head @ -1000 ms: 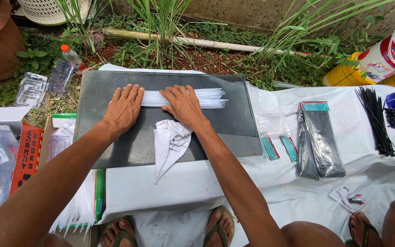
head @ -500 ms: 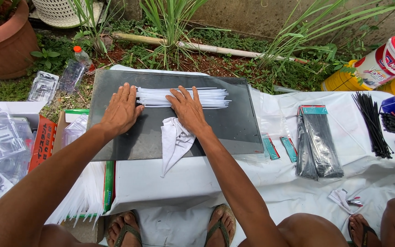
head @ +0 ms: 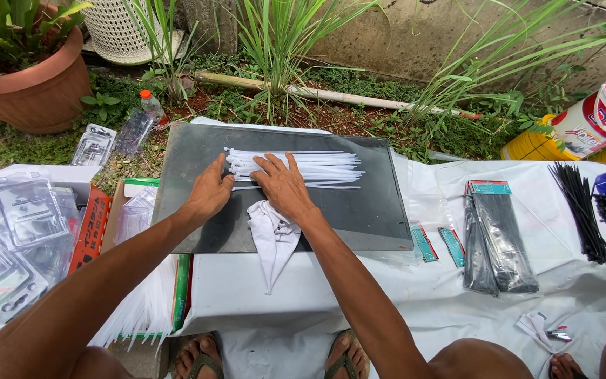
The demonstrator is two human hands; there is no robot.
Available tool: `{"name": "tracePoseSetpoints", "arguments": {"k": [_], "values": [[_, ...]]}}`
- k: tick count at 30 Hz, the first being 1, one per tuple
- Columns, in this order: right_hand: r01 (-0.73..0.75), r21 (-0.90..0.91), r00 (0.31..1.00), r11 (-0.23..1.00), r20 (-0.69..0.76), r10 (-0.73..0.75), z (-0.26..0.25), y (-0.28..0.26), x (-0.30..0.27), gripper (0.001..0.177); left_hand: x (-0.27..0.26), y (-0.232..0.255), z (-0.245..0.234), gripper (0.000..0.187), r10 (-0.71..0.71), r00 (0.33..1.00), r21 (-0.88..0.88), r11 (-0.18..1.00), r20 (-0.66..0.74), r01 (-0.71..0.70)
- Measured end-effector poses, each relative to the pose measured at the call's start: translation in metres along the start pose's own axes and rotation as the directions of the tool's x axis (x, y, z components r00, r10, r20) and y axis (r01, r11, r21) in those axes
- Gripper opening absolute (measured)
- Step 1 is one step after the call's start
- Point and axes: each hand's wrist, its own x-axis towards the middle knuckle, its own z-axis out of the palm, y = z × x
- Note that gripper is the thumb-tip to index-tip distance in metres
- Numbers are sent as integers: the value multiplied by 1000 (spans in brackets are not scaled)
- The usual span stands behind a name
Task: The person sits on the ground outdoors and organizes white plastic cable ties on a dark rectangular board. They repeatedly pick up individual ties, wipe them with a white cloth, and place them back into a neat pile on the board.
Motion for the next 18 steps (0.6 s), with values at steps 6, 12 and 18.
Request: {"name": "tracePoseSetpoints", "arguments": {"k": [6,12,18], "values": [[18,194,999,981,27,-24,15,7,4,38,0,-17,-3,64,222,975,263,941,-8,-213],[72,62,994,995,-83,-67,11,23,6,42,2,-9,-6,55,401,885,779,467,236,-419],[90,-10,986,996,-139,-90,20,25,9,13,22,-34,14,22,464,857,871,300,223,-389]]}}
